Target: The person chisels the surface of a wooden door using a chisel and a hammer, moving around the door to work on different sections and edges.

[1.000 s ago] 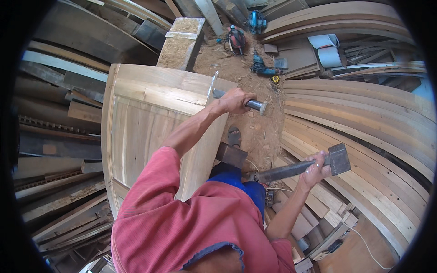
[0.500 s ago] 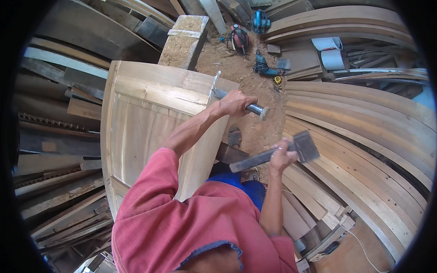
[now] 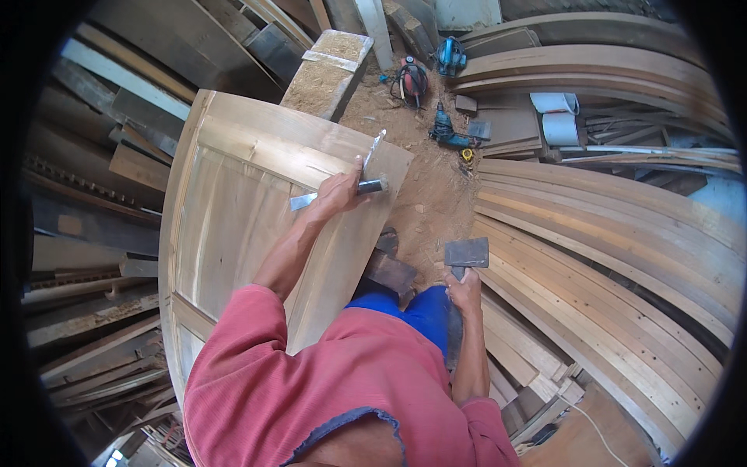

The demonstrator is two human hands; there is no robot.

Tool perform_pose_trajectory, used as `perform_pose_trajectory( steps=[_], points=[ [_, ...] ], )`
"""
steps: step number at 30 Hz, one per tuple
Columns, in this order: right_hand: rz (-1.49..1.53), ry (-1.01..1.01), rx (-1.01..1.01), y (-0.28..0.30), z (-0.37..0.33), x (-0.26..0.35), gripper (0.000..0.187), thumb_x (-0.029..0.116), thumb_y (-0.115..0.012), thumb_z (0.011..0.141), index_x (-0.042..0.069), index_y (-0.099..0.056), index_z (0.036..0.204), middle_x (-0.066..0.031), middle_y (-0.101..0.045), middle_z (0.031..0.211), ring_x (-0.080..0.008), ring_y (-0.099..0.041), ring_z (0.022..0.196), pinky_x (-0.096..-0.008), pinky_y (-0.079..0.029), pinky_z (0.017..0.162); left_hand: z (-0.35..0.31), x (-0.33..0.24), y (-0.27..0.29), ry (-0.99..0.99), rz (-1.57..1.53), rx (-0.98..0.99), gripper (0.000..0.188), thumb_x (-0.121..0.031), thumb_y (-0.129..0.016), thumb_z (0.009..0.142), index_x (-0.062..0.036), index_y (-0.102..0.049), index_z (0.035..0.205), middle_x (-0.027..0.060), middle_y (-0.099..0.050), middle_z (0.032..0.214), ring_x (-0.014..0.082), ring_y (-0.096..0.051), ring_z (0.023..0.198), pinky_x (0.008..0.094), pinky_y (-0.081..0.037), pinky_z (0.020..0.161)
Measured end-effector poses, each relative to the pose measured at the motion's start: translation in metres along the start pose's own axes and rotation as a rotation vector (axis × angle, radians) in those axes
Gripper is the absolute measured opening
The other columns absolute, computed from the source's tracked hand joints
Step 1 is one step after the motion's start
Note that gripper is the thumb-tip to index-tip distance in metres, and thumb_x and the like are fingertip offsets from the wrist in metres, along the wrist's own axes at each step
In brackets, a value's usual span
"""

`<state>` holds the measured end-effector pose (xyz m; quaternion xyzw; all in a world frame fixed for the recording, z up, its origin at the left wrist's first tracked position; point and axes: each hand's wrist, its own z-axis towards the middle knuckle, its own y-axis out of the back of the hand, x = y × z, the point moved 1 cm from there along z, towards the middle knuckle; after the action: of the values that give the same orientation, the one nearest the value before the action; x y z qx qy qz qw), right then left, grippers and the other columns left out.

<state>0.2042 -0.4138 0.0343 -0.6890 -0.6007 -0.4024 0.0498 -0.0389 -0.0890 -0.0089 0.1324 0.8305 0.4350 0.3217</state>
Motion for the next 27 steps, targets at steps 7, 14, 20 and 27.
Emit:
perform_pose_trajectory(
  steps=[7,14,20,27],
  points=[
    [-0.151,0.125,0.004,0.017,0.035,0.032,0.026,0.02,-0.07,0.084,-0.004,-0.063,0.092,-0.0077,-0.062,0.067,-0.017,-0.059,0.055,-0.0373,-0.048,0.054,-0.002,-0.031,0.0,0.065,-0.041,-0.021,0.093,-0.026,-0.075,0.082,0.0048,-0.025,0.154,0.0211,-0.071,0.082,0.041,-0.07,0.075,0.0501,-0.055,0.066],
    [-0.431,0.456,0.117,-0.018,0.095,0.142,0.038,0.027,-0.068,0.085,-0.007,-0.066,0.103,-0.0291,-0.069,0.091,-0.0424,-0.07,0.09,-0.048,-0.052,0.079,-0.054,-0.042,-0.02,0.17,-0.116,-0.005,0.077,-0.014,-0.062,0.084,-0.01,-0.034,0.156,0.0236,-0.07,0.086,0.0428,-0.069,0.076,0.0533,-0.053,0.066],
    [-0.688,0.738,0.213,-0.078,0.128,0.225,0.045,0.029,-0.064,0.089,-0.006,-0.062,0.117,-0.0337,-0.068,0.1,-0.0504,-0.065,0.099,-0.0546,-0.051,0.088,-0.108,-0.057,-0.052,0.359,-0.258,-0.062,0.082,-0.025,-0.07,0.084,-0.0164,-0.033,0.157,0.0227,-0.071,0.088,0.045,-0.068,0.079,0.0537,-0.052,0.069],
    [-0.911,0.692,0.414,-0.112,0.138,0.209,0.041,0.032,-0.064,0.09,-0.005,-0.065,0.109,-0.0336,-0.067,0.096,-0.0517,-0.064,0.096,-0.055,-0.051,0.086,-0.119,-0.072,-0.047,0.527,-0.387,-0.025,0.098,-0.027,-0.074,0.084,-0.0201,-0.014,0.162,0.0243,-0.07,0.085,0.0458,-0.068,0.079,0.0554,-0.052,0.068]
  ],
)
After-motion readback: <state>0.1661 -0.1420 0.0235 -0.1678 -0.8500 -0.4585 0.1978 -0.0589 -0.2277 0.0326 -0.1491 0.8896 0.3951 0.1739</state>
